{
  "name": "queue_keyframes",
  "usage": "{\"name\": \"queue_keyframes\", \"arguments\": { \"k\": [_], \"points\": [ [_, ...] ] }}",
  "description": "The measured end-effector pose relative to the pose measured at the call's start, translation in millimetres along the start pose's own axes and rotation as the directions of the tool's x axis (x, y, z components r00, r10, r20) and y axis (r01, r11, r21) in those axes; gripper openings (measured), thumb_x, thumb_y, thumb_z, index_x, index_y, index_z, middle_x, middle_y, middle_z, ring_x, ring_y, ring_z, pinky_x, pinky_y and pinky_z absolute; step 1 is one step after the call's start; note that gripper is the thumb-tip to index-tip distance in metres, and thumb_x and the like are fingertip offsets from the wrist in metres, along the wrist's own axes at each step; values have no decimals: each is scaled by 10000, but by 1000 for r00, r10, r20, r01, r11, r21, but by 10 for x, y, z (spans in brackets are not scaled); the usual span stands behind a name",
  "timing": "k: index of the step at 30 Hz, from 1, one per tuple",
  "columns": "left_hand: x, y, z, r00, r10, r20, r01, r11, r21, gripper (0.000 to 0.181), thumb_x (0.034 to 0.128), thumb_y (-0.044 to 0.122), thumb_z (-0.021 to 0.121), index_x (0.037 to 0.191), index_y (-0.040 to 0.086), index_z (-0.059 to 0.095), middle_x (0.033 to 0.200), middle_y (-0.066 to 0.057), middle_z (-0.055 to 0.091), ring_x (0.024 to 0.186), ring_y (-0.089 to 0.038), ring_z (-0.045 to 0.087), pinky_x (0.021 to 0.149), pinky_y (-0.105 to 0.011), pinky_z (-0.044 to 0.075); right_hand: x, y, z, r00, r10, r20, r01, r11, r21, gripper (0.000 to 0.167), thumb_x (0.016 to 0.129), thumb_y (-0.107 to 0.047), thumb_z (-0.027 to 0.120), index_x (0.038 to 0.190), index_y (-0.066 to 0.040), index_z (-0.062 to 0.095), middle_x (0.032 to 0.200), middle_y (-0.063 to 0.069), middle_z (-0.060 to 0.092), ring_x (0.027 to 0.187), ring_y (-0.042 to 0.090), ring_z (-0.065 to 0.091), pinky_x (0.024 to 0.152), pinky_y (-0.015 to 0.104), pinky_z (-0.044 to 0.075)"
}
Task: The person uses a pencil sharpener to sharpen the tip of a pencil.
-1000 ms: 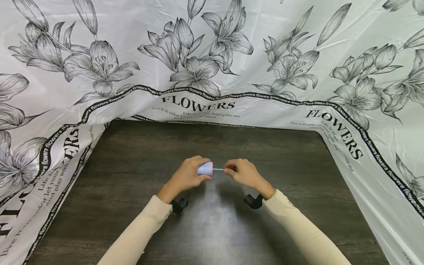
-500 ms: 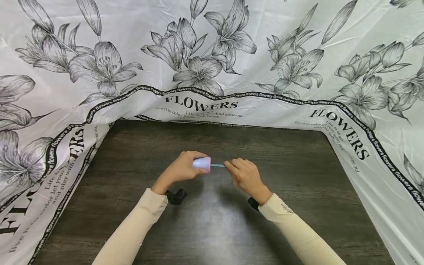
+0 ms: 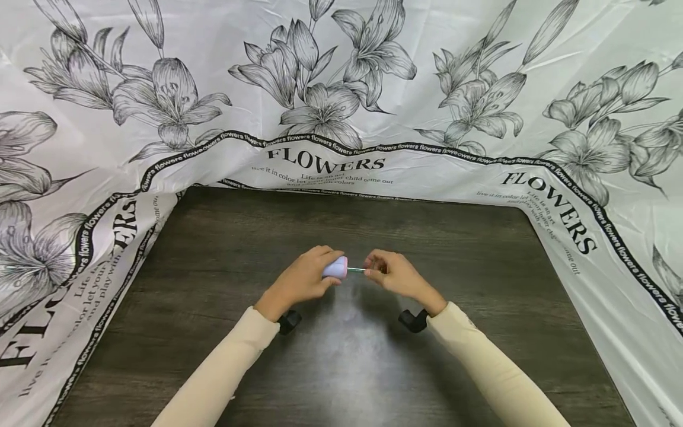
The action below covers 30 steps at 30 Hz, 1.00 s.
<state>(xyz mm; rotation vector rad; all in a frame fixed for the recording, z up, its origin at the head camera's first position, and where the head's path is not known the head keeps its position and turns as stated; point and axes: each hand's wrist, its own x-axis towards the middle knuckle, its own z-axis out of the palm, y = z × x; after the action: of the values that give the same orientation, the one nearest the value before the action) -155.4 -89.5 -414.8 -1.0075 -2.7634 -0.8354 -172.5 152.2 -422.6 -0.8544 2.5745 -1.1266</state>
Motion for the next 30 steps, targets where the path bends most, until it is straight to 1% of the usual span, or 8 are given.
{"name": "queue_keyframes", "arguments": {
  "k": [3,11,15,18,21,23,26,30],
  "points": [
    [37,-57,-80,996,-69,62,74,994,-83,534,848,229,733,1302,10,559,1131,-110,626,878,-191,588,731,-329,503,-11,25,91,937,-283,-204,200,915,-351,184,847,-164,728,976,-67,640,818,4,648,567,69,522,515,222,435],
    [126,-150,-332,933,-186,309,298,879,-371,445,872,274,701,1227,18,619,970,-96,664,727,-157,562,637,-290,480,46,28,123,515,-816,-261,210,416,-885,137,934,-188,610,946,-106,719,831,-7,668,657,140,587,545,253,399],
    [153,-124,-327,953,-100,288,201,916,-348,427,860,208,719,1216,-3,613,1002,-105,666,746,-153,576,664,-291,490,57,40,175,440,-857,-267,132,356,-925,217,983,-224,526,903,-123,701,742,-26,616,568,130,520,488,240,326],
    [153,-83,-246,983,-30,182,74,968,-240,470,832,187,748,1231,-9,597,1071,-113,657,822,-165,593,715,-307,502,20,14,206,543,-774,-327,151,473,-868,276,989,-253,512,844,-121,705,654,-38,561,489,92,472,431,196,297],
    [119,-52,-158,998,36,58,-30,995,-100,508,801,172,773,1230,-31,592,1116,-134,643,934,-217,607,779,-353,516,-14,-123,184,849,-392,-355,153,824,-545,255,956,-258,573,819,-132,748,611,-51,578,432,64,397,398,185,266],
    [85,-35,-129,998,60,1,-60,998,-18,525,784,162,786,1230,-37,593,1133,-137,633,999,-246,599,818,-375,516,0,-202,135,968,-10,-249,-34,985,-172,227,931,-255,611,827,-130,770,689,-47,650,509,63,476,469,188,348],
    [46,-17,-125,996,90,-17,-89,995,44,539,779,160,788,1238,-40,589,1151,-141,623,1057,-270,587,849,-383,515,23,-267,51,949,306,-78,-301,951,66,208,931,-252,611,857,-143,772,737,19,678,554,111,467,536,249,355],
    [59,-27,-147,999,26,30,-26,1000,-8,537,817,205,760,1266,-24,574,1140,-135,630,971,-242,602,791,-369,516,-8,-226,42,980,60,-191,-89,985,-148,132,882,-231,688,944,-118,717,750,28,668,479,95,436,467,223,342]
  ]
}}
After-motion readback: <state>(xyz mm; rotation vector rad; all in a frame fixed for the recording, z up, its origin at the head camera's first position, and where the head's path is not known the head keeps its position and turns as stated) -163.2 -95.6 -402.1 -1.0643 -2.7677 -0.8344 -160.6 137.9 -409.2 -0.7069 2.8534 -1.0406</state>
